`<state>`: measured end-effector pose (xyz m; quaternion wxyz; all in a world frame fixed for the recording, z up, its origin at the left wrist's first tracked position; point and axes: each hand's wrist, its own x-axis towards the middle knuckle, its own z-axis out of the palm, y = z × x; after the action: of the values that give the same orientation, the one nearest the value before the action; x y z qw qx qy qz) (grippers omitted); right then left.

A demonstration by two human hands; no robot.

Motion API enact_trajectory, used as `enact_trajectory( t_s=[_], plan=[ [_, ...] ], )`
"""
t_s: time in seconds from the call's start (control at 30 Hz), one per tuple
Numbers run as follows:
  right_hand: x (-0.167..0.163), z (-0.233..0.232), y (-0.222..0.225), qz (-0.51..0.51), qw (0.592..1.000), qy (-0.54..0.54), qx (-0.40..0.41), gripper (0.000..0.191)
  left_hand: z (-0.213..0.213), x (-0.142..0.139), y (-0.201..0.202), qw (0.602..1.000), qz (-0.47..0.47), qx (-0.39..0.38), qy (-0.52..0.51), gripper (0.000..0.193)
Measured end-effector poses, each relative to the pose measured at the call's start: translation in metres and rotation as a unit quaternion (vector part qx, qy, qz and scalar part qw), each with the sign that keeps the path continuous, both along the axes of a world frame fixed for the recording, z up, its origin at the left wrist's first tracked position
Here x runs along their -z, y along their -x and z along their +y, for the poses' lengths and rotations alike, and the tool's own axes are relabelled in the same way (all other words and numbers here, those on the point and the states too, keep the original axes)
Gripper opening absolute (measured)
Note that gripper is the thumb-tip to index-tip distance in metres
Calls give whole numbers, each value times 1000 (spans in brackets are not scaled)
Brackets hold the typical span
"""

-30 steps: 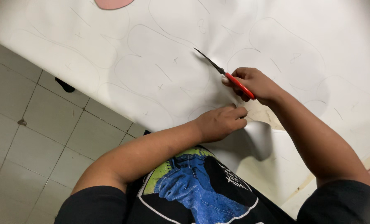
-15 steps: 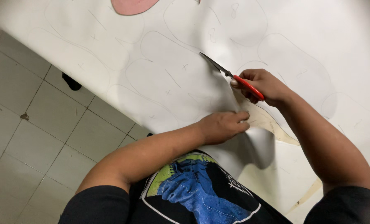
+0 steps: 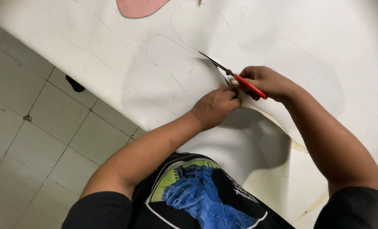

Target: The person traces shoe insole outlines onto a large white fabric using a pink insole template and a pencil. Then the person uses red-handled scissors to cut along the traced outlines, separating the fabric pieces. Finally, the person rolls up the remaining fabric.

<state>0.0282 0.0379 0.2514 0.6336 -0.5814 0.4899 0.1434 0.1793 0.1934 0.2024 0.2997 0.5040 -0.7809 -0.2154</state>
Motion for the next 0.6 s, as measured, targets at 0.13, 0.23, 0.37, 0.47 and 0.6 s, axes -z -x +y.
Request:
enact_trajectory(
  t_s=[0.13, 0.23, 0.37, 0.47, 0.6],
  plan=[
    [2, -5, -8, -6, 1000, -13, -8, 53, 5, -11, -2, 999, 33, -5, -23, 12],
    [-3, -9, -13, 15, 1000, -3, -5, 48, 7, -16, -5, 998, 60, -15, 2, 14],
    [-11, -13, -18, 44, 998, 21, -32, 45, 11, -18, -9, 998, 63, -28, -1, 13],
    [-9, -19, -30, 48, 998, 19, -48, 43, 14, -18, -12, 997, 75, -29, 7, 13],
    [-2, -24, -49, 32, 998, 0, -54, 44, 13, -21, -13, 997, 71, -21, 1, 13]
  ],
)
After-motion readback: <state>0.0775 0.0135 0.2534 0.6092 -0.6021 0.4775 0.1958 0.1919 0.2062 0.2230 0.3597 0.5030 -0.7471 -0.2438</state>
